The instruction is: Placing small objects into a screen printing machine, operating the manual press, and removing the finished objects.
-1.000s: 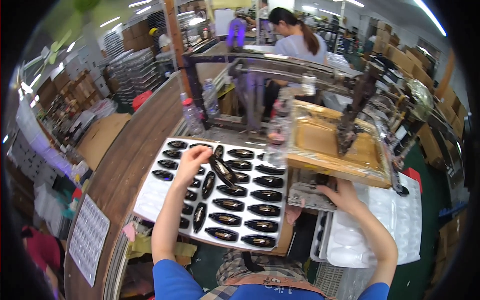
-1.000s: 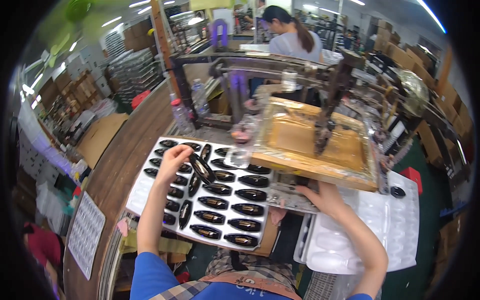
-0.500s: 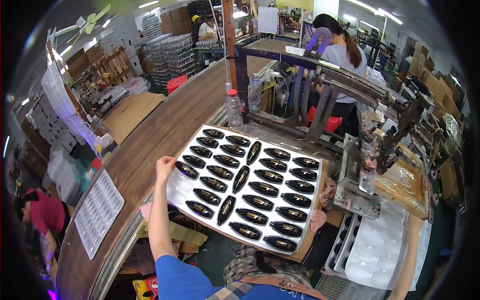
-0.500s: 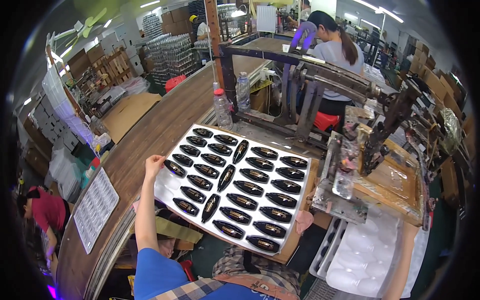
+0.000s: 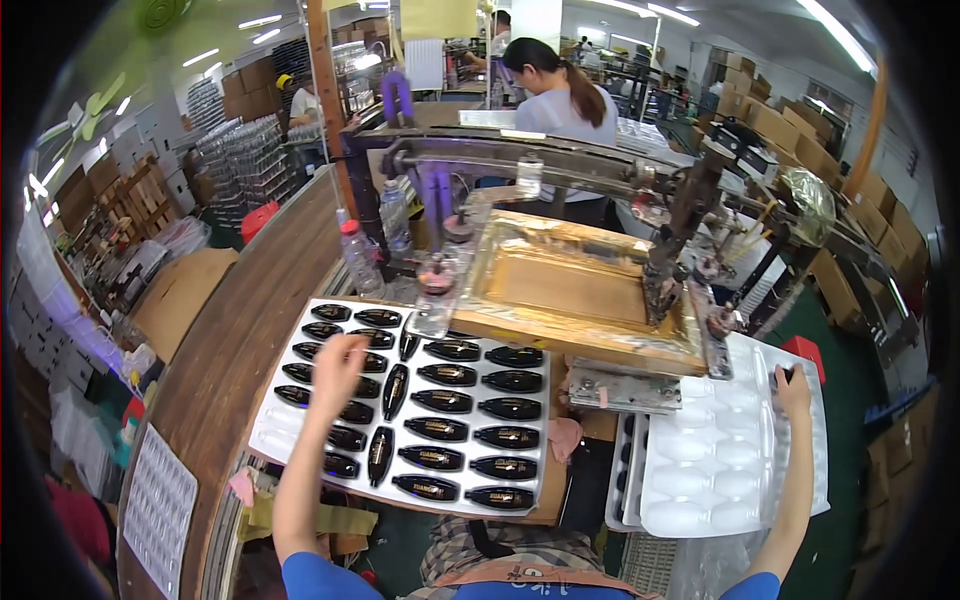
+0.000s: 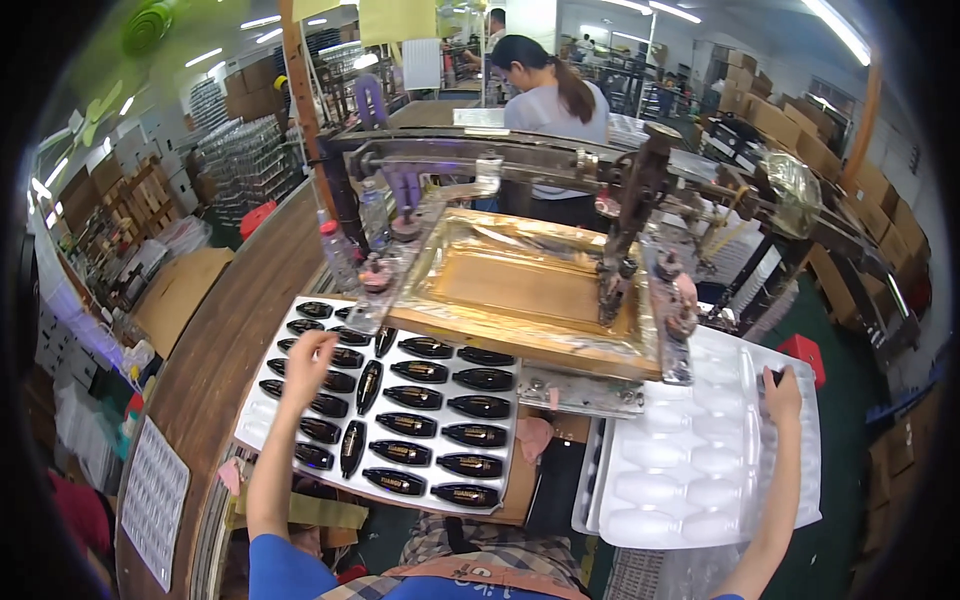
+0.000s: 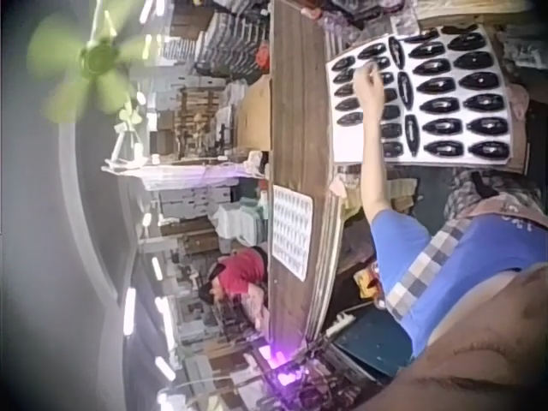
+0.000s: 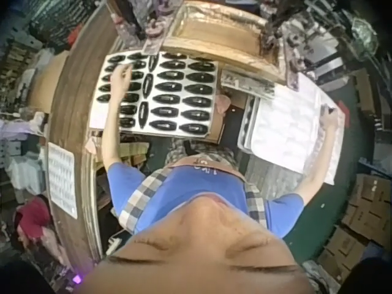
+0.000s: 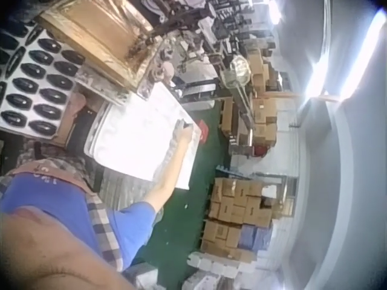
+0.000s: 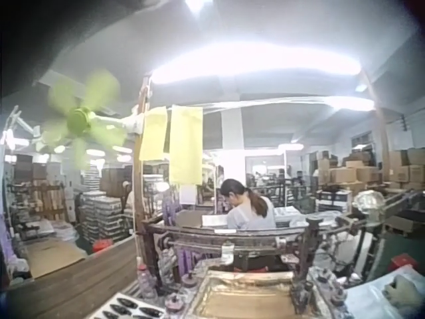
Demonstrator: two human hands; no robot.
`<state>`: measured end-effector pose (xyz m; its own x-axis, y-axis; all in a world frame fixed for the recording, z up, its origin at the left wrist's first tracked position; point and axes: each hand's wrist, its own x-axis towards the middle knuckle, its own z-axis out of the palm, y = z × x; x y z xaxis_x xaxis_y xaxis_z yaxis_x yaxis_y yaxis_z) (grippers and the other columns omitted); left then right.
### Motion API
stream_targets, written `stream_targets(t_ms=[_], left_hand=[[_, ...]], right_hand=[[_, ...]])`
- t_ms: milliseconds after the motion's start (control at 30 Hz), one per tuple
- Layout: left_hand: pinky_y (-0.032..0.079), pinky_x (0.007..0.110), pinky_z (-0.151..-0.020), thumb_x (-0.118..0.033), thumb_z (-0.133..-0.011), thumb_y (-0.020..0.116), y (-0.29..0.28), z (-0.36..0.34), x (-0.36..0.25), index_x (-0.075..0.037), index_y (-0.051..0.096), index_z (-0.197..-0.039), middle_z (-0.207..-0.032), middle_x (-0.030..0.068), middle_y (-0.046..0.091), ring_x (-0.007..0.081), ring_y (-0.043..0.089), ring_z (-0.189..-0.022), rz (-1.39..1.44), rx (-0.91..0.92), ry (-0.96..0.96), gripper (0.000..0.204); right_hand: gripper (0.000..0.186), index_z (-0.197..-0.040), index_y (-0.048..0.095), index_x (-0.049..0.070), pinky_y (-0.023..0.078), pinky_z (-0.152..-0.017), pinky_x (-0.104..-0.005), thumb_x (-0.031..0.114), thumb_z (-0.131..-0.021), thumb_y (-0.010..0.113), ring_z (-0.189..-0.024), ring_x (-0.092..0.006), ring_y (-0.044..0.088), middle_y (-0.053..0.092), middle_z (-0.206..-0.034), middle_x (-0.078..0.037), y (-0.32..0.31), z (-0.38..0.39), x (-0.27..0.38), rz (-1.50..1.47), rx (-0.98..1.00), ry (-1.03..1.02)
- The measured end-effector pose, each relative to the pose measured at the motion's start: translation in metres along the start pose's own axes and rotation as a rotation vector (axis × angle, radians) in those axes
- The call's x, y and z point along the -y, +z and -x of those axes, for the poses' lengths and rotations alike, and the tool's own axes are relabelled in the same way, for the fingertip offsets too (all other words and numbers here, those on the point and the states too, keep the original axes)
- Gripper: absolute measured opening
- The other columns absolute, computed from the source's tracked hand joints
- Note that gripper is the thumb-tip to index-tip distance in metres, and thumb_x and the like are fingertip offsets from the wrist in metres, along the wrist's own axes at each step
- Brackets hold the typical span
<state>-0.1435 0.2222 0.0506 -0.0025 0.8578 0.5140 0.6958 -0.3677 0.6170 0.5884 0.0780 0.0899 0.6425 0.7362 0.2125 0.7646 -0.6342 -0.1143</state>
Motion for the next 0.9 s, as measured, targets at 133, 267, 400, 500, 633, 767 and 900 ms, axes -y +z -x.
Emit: stream_targets(t_ms=[133, 267, 400, 500, 633, 767, 900], left_hand=[[0.044, 0.037, -0.077, -0.015, -0.08, 0.056, 0.079, -0.031, -0.113, -0.001, 0.059, -0.096, -0.089, 0.0176, 0.061, 0.0274, 0.059, -0.09, 0.244, 0.277, 0.194, 0.022], [0.045, 0.034, -0.077, -0.017, -0.084, 0.051, 0.183, -0.04, -0.111, -0.002, 0.054, -0.104, -0.094, 0.0112, 0.061, 0.0257, 0.058, -0.086, 0.275, 0.261, 0.428, 0.025], [0.045, 0.031, -0.076, -0.016, -0.084, 0.052, 0.218, -0.061, -0.109, -0.002, 0.054, -0.104, -0.093, 0.0091, 0.061, 0.0217, 0.058, -0.085, 0.88, 0.519, 0.195, 0.024], [0.045, 0.029, -0.075, -0.015, -0.084, 0.052, 0.226, -0.084, -0.109, -0.001, 0.054, -0.103, -0.093, 0.0075, 0.061, 0.0187, 0.058, -0.084, 1.313, 0.698, -0.007, 0.024], [0.045, 0.027, -0.074, -0.014, -0.084, 0.053, 0.217, -0.1, -0.102, -0.001, 0.054, -0.102, -0.093, 0.0054, 0.061, 0.0147, 0.058, -0.084, 1.865, 0.888, -0.337, 0.023], [0.045, 0.022, -0.073, -0.009, -0.085, 0.054, 0.112, -0.065, -0.128, -0.001, 0.055, -0.103, -0.093, 0.0038, 0.061, 0.0086, 0.056, -0.085, 1.069, 0.442, -0.093, 0.02], [0.044, 0.019, -0.072, -0.008, -0.084, 0.055, 0.038, -0.03, -0.051, -0.002, 0.055, -0.104, -0.094, 0.0045, 0.062, 0.0073, 0.056, -0.084, 0.895, 0.264, -0.231, 0.021]], right_hand=[[0.029, -0.108, 0.051, 0.001, 0.044, -0.071, -0.0288, 0.018, -0.084, 0.053, -0.09, -0.02, 0.053, 0.054, -0.103, -0.012, 0.0, 0.026, 0.031, -0.666, -0.197, -0.251], [0.046, -0.117, 0.045, 0.007, 0.044, -0.067, -0.0246, 0.016, -0.076, 0.064, -0.09, -0.0142, 0.052, 0.051, -0.11, -0.006, -0.023, 0.084, 0.115, -0.911, 0.034, -0.519], [0.049, -0.114, 0.049, 0.006, 0.045, -0.07, -0.0259, 0.02, -0.071, 0.07, -0.095, -0.0138, 0.051, 0.051, -0.112, -0.007, -0.042, 0.114, 0.169, -0.969, 0.251, -0.516], [0.051, -0.114, 0.05, 0.005, 0.043, -0.079, -0.0294, 0.023, -0.071, 0.071, -0.099, -0.0165, 0.05, 0.053, -0.11, -0.008, -0.045, 0.119, 0.204, -0.928, 0.334, -0.575], [0.06, -0.115, 0.049, 0.003, 0.04, -0.086, -0.033, 0.037, -0.07, 0.07, -0.102, -0.0242, 0.05, 0.055, -0.109, -0.012, -0.05, 0.127, 0.251, -0.682, 0.383, -0.617], [0.061, -0.115, 0.049, 0.005, 0.036, -0.092, -0.0337, 0.046, -0.072, 0.065, -0.107, -0.0287, 0.047, 0.053, -0.112, -0.016, -0.036, 0.127, 0.27, -0.614, 0.488, -0.685], [0.065, -0.116, 0.047, 0.001, 0.037, -0.09, -0.0349, 0.042, -0.07, 0.067, -0.108, -0.0297, 0.047, 0.051, -0.114, -0.019, -0.031, 0.127, 0.26, -0.647, 0.506, -0.79]])
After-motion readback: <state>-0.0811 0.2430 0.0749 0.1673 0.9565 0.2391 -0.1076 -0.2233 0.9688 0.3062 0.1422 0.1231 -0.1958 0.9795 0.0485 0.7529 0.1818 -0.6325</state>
